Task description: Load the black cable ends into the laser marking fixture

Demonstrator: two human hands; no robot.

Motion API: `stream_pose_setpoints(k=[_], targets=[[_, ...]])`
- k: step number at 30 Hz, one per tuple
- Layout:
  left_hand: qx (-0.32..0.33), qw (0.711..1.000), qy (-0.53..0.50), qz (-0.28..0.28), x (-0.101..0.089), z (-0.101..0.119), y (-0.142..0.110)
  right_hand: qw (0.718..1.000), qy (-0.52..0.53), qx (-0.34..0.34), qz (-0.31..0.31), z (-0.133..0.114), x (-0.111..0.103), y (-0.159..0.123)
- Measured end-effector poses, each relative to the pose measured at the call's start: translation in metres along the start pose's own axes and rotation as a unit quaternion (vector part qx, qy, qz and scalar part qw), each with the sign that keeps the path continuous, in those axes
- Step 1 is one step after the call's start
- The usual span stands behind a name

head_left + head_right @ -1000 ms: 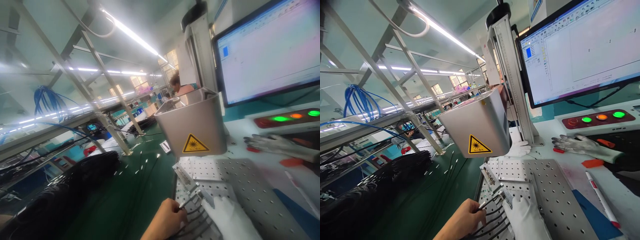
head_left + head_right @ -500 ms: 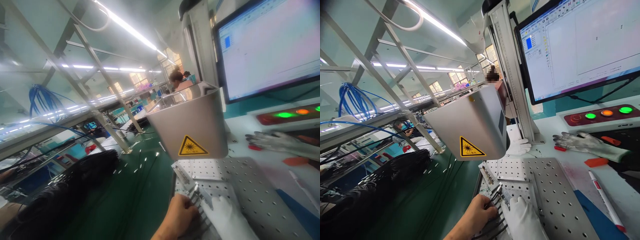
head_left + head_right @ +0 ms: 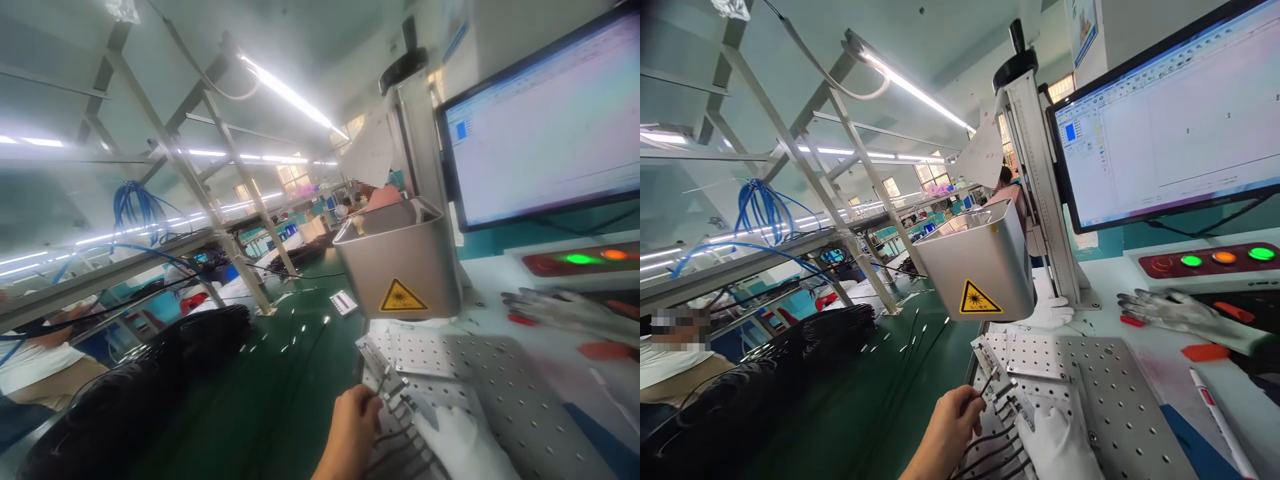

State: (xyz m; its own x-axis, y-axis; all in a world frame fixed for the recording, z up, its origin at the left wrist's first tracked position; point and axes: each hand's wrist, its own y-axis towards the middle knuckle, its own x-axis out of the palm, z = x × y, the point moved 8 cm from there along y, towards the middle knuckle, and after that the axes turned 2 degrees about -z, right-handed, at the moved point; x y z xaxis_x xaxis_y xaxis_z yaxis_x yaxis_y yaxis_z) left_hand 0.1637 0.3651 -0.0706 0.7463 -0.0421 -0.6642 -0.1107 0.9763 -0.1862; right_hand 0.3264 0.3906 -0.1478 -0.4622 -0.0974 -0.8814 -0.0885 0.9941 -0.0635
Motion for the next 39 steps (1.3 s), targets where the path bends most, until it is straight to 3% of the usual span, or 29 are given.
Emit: stream_pose_setpoints(k=[4, 12, 17, 22, 25, 29, 39], targets=[[0.015, 0.999, -0.039, 0.004, -0.006, 0.003, -0.004, 0.999, -0.024, 0.036, -0.028, 0.004, 0.003, 0.001], [0.028, 0.999, 0.034, -0.031, 0.012, -0.003, -0.001, 0.998, -0.042, 0.028, -0.037, 0.006, 0.008, 0.001], [-0.003, 0.991, 0.131, -0.017, 0.016, -0.002, 0.000, 0.998, -0.044, 0.024, -0.032, 0.004, 0.006, -0.001], [0.030, 0.970, 0.239, -0.017, 0.022, 0.000, 0.001, 0.998, -0.065, 0.019, -0.013, 0.004, 0.006, -0.001], [0.032, 0.973, 0.229, -0.021, 0.023, -0.005, 0.003, 0.996, -0.082, 0.013, -0.012, 0.003, 0.004, -0.003], [0.012, 0.978, 0.207, -0.026, 0.023, -0.006, 0.003, 0.991, -0.118, -0.044, -0.036, -0.006, 0.005, -0.003], [-0.010, 0.971, 0.236, -0.047, 0.025, -0.012, 0.008, 0.996, -0.040, 0.023, -0.080, 0.006, 0.018, 0.015]])
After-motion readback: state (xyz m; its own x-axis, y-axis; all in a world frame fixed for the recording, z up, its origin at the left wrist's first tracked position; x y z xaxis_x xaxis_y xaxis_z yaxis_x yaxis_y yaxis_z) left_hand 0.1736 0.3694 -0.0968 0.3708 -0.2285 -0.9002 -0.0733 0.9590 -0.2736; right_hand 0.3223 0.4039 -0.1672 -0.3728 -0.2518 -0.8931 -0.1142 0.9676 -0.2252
